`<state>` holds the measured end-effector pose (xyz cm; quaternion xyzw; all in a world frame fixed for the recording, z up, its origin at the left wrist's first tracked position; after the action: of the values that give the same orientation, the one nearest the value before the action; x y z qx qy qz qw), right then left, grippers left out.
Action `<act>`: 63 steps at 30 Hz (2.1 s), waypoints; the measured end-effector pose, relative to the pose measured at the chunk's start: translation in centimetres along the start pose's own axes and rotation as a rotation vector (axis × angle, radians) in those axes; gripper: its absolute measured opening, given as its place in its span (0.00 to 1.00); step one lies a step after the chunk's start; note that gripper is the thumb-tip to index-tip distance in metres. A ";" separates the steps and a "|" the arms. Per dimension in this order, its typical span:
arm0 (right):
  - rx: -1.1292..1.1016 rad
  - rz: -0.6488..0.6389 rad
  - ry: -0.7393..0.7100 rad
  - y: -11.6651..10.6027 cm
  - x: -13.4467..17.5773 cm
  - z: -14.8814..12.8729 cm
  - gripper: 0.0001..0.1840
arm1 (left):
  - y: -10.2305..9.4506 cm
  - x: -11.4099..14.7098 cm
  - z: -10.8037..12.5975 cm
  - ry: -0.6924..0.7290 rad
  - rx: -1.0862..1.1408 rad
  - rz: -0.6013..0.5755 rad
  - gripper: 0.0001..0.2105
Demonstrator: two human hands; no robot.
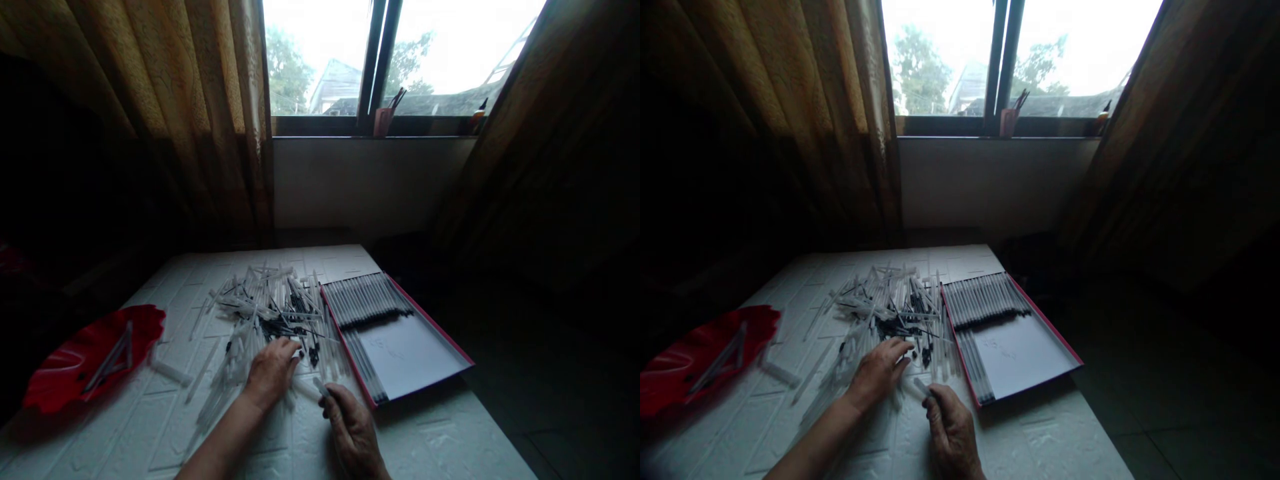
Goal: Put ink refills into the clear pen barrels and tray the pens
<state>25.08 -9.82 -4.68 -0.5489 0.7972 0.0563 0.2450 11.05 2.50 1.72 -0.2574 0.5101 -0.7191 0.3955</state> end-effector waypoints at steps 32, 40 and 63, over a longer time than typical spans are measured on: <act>0.238 -0.232 -0.159 0.4 -0.1 -1.1 0.11 | 2.9 6.8 -0.4 -0.471 1.358 0.182 0.31; 0.262 -0.206 -0.185 0.6 -0.2 -1.7 0.11 | 3.3 7.0 -0.6 -0.422 1.299 0.200 0.28; 0.336 -0.251 -0.196 0.7 -0.2 -1.8 0.10 | 4.4 7.7 -1.1 -0.311 1.203 0.254 0.20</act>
<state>23.94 -10.03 -3.08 -0.5870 0.6933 -0.0553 0.4143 7.26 -4.02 -3.03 -0.0288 -0.0201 -0.7817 0.6227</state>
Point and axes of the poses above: each hand's wrist, its own x-axis away from the middle knuckle, its own y-axis out of the palm, z = x × y, the point moved 2 cm from there along -x, towards the middle knuckle, and after that the axes turned 1 degree about -x, right-handed, at the moved point
